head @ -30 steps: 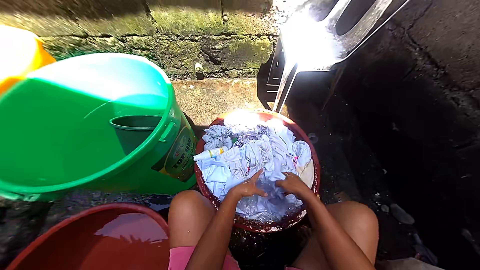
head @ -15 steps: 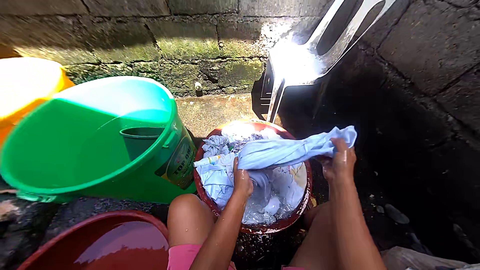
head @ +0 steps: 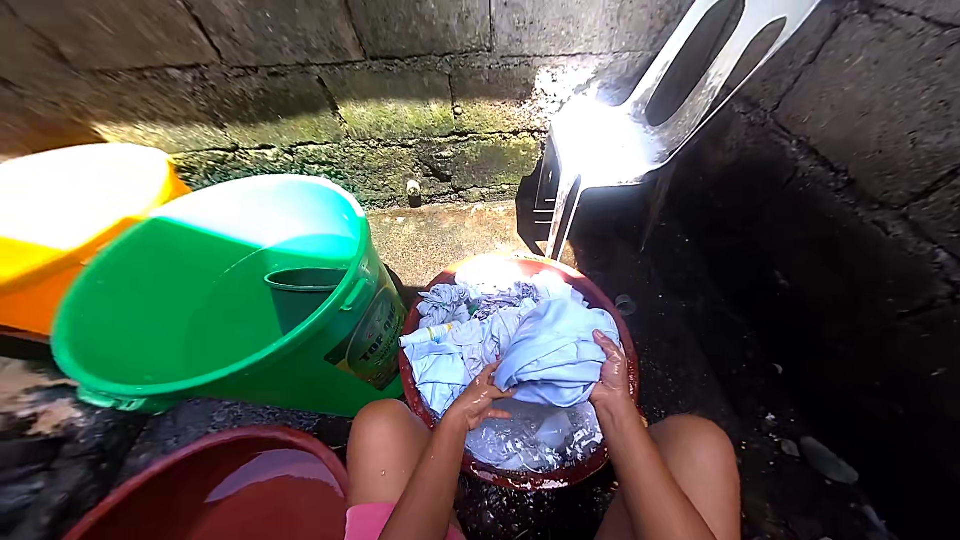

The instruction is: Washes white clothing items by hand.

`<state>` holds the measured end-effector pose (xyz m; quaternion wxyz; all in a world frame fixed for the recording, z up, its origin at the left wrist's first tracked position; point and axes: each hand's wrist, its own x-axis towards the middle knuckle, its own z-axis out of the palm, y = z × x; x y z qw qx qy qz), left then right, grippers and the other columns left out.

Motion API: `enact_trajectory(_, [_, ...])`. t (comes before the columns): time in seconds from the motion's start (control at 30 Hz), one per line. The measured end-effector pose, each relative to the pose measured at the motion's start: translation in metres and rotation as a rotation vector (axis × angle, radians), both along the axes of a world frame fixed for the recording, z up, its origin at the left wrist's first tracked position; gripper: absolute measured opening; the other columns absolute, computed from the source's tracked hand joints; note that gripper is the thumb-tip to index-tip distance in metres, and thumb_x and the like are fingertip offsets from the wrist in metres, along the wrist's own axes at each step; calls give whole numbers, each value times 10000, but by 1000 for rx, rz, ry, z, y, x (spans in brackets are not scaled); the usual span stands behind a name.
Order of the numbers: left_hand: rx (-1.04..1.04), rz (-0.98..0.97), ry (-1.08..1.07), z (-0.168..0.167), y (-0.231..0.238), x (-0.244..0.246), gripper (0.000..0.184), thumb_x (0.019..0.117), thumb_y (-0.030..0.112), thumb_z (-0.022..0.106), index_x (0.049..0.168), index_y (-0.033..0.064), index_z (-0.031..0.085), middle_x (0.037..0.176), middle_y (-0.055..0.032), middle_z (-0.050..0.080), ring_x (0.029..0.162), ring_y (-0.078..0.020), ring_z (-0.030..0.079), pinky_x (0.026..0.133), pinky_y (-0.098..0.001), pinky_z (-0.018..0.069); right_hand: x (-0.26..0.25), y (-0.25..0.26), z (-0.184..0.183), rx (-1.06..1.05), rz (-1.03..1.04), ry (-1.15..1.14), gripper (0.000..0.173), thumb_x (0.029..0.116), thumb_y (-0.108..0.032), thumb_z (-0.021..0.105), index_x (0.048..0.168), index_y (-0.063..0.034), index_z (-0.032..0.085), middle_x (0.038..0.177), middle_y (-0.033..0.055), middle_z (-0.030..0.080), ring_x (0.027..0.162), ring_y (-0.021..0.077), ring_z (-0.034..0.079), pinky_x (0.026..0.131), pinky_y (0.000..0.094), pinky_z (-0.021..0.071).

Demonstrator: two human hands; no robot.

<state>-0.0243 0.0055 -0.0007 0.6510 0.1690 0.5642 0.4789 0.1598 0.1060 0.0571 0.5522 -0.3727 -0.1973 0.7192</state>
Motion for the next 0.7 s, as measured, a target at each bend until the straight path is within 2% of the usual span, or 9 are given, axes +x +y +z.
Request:
enact_trajectory(0.07, [-37,37,-132,-2,-5,-1,678,1098,330,445,1648,239,60,1644,-241,228,1393,-512,395,923,-739,456,-10,-11,1,49,42,-130,193,1031,-47,491,1215,-9,534,934,85,679,828,129,696,765,328,612])
enact_trajectory(0.1, [-36,108,-239,3,-5,5,676,1088,548,305,1650,241,89,1652,-231,232,1415,-515,374,946,-764,428,-15,-21,3,78,81,-188,208,1014,-23,515,1220,8,527,920,80,680,808,119,698,754,311,616])
enact_trajectory(0.17, [20,279,-378,14,3,21,807,986,763,155,1540,229,399,1413,-157,590,1248,-353,602,928,-609,530,-19,-42,10,152,163,-247,235,959,23,553,1195,25,543,880,53,698,773,88,704,742,274,620])
enact_trajectory(0.2, [99,371,-412,16,10,26,761,1007,728,160,1360,182,554,1171,-117,712,1059,-264,699,841,-491,594,-19,-48,13,191,191,-260,248,935,39,562,1183,27,552,868,35,708,764,73,708,742,257,620])
enact_trajectory(0.27, [246,491,-405,24,23,32,526,1108,478,214,1122,135,612,914,-53,722,853,-158,714,741,-355,606,-17,-50,17,221,172,-279,235,929,41,553,1163,27,557,850,17,711,751,60,709,733,243,620])
enact_trajectory(0.4, [430,410,8,60,38,23,168,945,35,453,1039,89,582,819,-4,676,750,-89,672,707,-295,584,-10,-25,10,26,54,-280,198,1045,-73,513,1214,19,561,942,97,683,828,126,700,766,301,611])
enact_trajectory(0.53, [619,102,144,81,41,29,249,754,-7,559,926,117,691,780,40,711,703,-42,673,674,-259,588,-7,-16,-20,-169,392,-40,321,1084,-224,357,1174,-42,605,974,103,706,903,184,699,818,390,596])
enact_trajectory(0.63, [539,155,-27,82,33,44,218,803,9,517,939,113,651,770,15,709,698,-69,688,668,-276,597,-3,-17,-28,-178,661,36,454,1101,-296,221,1122,-88,624,940,71,722,898,165,709,829,372,601])
enact_trajectory(0.7, [420,341,-163,83,32,53,171,947,66,440,959,123,601,773,-9,688,712,-104,688,672,-304,594,-5,-19,-29,-140,655,0,464,1118,-310,199,1197,-105,609,983,54,723,921,145,702,841,354,595])
